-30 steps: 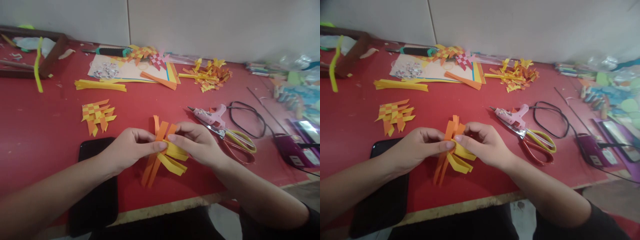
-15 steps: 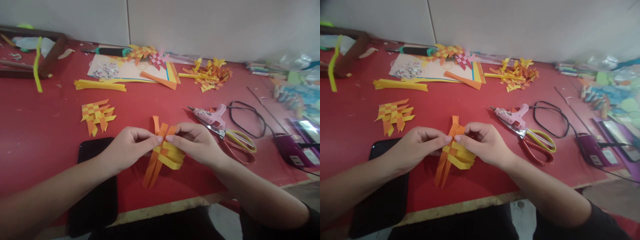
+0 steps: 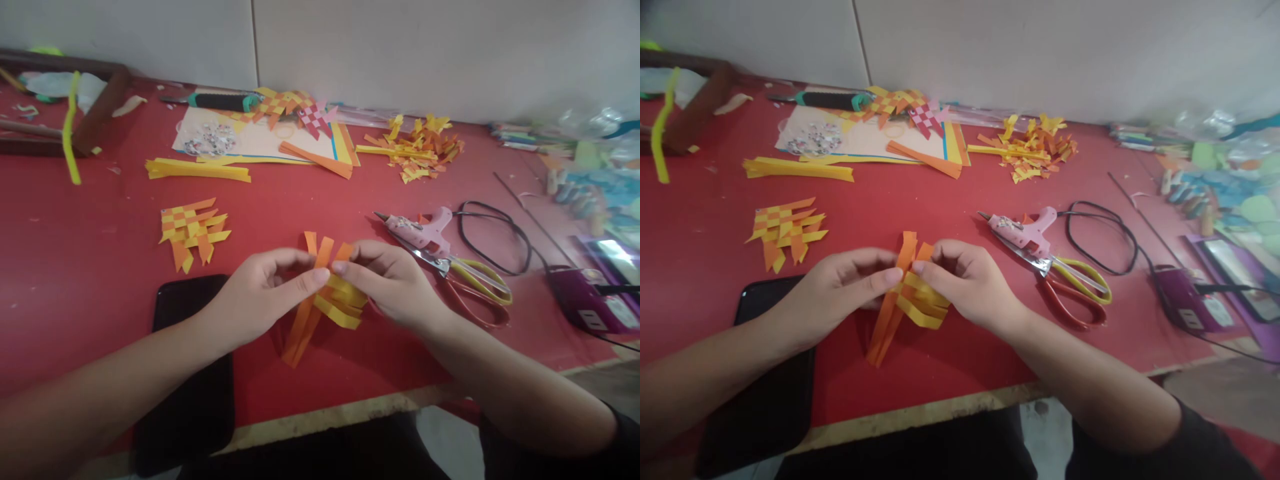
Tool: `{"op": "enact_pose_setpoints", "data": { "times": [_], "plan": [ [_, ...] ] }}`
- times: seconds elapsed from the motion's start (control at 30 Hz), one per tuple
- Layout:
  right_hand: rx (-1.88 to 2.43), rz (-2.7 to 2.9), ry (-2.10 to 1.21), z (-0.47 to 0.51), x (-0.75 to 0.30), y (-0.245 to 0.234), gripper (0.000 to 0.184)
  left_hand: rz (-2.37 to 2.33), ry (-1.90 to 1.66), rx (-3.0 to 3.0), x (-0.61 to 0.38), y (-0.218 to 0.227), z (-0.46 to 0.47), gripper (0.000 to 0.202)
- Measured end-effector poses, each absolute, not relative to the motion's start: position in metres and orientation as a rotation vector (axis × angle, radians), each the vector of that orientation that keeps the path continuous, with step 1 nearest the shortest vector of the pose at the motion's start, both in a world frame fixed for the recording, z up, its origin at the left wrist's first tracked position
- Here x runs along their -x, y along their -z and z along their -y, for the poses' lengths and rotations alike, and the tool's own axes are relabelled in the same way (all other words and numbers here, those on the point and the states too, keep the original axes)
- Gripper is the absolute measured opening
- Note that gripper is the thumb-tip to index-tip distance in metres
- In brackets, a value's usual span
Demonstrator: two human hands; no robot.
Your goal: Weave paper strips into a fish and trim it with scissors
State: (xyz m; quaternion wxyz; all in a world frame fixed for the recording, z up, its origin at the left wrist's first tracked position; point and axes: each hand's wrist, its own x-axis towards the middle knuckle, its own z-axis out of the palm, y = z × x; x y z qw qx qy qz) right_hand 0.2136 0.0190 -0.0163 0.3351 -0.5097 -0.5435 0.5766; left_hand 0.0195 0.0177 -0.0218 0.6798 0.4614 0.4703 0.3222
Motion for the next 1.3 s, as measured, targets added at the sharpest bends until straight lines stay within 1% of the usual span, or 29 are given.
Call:
{"op": "enact_pose_setpoints", "data": {
  "times": [0.07,0.13,0.23,0.3,0.33,0.4,0.43,0.5,0.6,0.7,0.77,0.93,1.0,1.1,1.2,1.3],
  "plan": [
    [1.328,1.398,-1.486,-0.019,-0.213,0.017,0.033,-1.077,-0.749,-1.073,-0.021,0.021,-0.019,0.044],
    [1.343,1.417,-1.464,-0.02,-0.214,0.018,0.031,-1.11,-0.72,-1.12,-0.019,0.019,-0.021,0.048],
    [1.411,1.565,-1.277,-0.024,-0.22,0.021,0.022,-1.186,-0.683,-1.219,-0.009,0.012,-0.028,0.04],
    [1.42,1.768,-0.985,-0.029,-0.226,0.025,0.014,-1.218,-0.623,-1.329,0.001,0.005,-0.036,0.036],
    [1.38,1.904,-0.829,-0.031,-0.229,0.027,0.015,-1.232,-0.604,-1.375,0.007,0.001,-0.04,0.035],
    [1.226,2.201,-0.592,-0.035,-0.233,0.031,0.025,-1.228,-0.583,-1.435,0.016,-0.007,-0.048,0.033],
    [1.14,2.333,-0.53,-0.037,-0.233,0.032,0.028,-1.204,-0.543,-1.453,0.02,-0.011,-0.051,0.034],
    [1.03,2.51,-0.504,-0.04,-0.233,0.033,0.03,-1.157,-0.473,-1.475,0.022,-0.016,-0.054,0.033],
    [1.114,2.544,-0.437,-0.045,-0.235,0.033,0.029,-1.075,-0.369,-1.451,0.014,-0.014,-0.05,0.029],
    [1.333,2.413,-0.23,-0.054,-0.245,0.034,0.027,-1.017,-0.259,-1.505,-0.001,-0.003,-0.042,0.027],
    [1.392,2.307,-0.142,-0.06,-0.253,0.034,0.022,-1.059,-0.254,-1.646,-0.011,0.005,-0.036,0.028],
    [1.214,2.247,-0.107,-0.059,-0.258,0.027,0.016,-1.106,-0.416,-2.224,-0.018,0.014,-0.026,0.028],
    [1.069,2.328,-0.192,-0.054,-0.253,0.024,0.022,-1.11,-0.477,-2.431,-0.015,0.013,-0.02,0.027],
    [0.906,2.478,-0.382,-0.048,-0.244,0.024,0.036,-0.984,-0.47,-2.665,-0.009,0.012,-0.009,0.027],
    [0.908,2.577,-0.464,-0.045,-0.237,0.03,0.042,-0.817,-0.514,-2.822,-0.007,0.017,0.0,0.025],
    [0.941,2.596,-0.46,-0.045,-0.234,0.034,0.044,-0.766,-0.669,-2.89,-0.007,0.027,0.004,0.022]
  ]
}}
